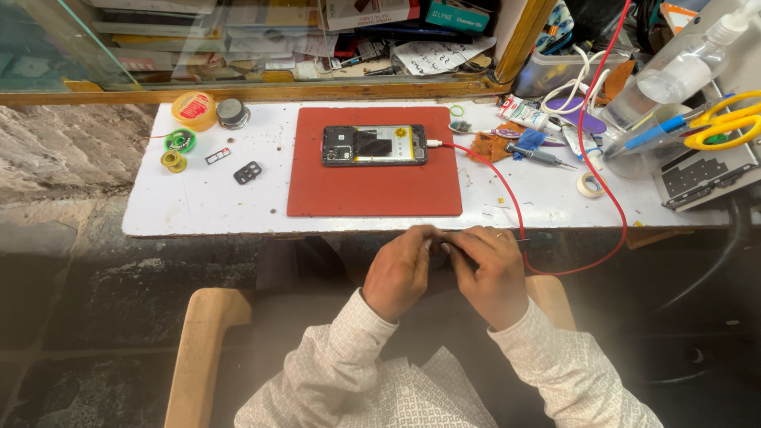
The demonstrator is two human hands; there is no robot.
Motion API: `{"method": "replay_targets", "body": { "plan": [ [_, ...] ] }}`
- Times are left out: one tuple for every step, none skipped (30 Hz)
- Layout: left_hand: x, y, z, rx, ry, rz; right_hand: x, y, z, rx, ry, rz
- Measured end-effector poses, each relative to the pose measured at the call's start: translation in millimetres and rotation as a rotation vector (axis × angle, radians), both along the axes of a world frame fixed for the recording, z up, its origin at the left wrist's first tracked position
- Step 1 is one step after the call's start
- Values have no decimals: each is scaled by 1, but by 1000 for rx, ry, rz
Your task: The person cleans the interior of an opened smartphone with a blue cloth, uses a screwdriver on the phone body, squeezes adhesive from a tube around the phone's frame, and then handles and presses the phone's back cover. The phone remains connected to a red charging cable on the mat throughout.
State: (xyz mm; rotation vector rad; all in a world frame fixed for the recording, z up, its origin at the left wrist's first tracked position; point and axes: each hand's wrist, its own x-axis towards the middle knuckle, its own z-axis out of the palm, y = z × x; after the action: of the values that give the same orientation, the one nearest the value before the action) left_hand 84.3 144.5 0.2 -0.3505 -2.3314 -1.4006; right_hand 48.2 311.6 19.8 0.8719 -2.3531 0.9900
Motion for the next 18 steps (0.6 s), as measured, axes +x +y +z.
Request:
{"method": "replay_targets", "body": {
  "plan": [
    [-1,-1,-1,108,-143,-6,0,2,-4,-99,-132,3],
    [-3,-3,-2,216,-285,-12,0,4,-8,-197,-262,8],
    [-6,-5,-4,323,-426,-18,0,5,-11,-296,-392,14],
    [-9,-6,-7,409,-362,-72,-1,6,-15,-338,-423,18],
    [-14,-9,-9,492,-295,-126,-4,5,-18,-381,-453,22],
    [-18,-10,-12,575,-229,-180,-5,5,-20,-425,-484,27],
    [-21,-11,-16,625,-239,-178,-4,4,-23,-464,-600,13],
    [-23,-11,-20,674,-249,-176,-3,2,-25,-501,-716,-2],
    [-23,-11,-23,724,-260,-175,-2,1,-27,-538,-832,-18],
    [-23,-11,-26,722,-283,-172,0,0,-29,-542,-775,32],
    [-22,-11,-28,719,-306,-171,1,-1,-30,-545,-717,82],
    [-21,-10,-30,717,-329,-169,1,0,-31,-547,-658,132],
    [-21,-9,-31,740,-348,-177,1,-1,-32,-544,-654,113],
    [-21,-7,-31,762,-366,-185,1,-2,-33,-541,-650,95],
    [-21,-6,-31,784,-385,-192,1,-3,-34,-537,-646,77],
    [-21,-5,-30,780,-393,-186,1,-3,-34,-534,-634,70],
    [-20,-4,-30,776,-401,-180,1,-3,-35,-529,-622,64],
    [-20,-3,-29,771,-408,-175,1,-4,-36,-525,-609,57]
  ]
}}
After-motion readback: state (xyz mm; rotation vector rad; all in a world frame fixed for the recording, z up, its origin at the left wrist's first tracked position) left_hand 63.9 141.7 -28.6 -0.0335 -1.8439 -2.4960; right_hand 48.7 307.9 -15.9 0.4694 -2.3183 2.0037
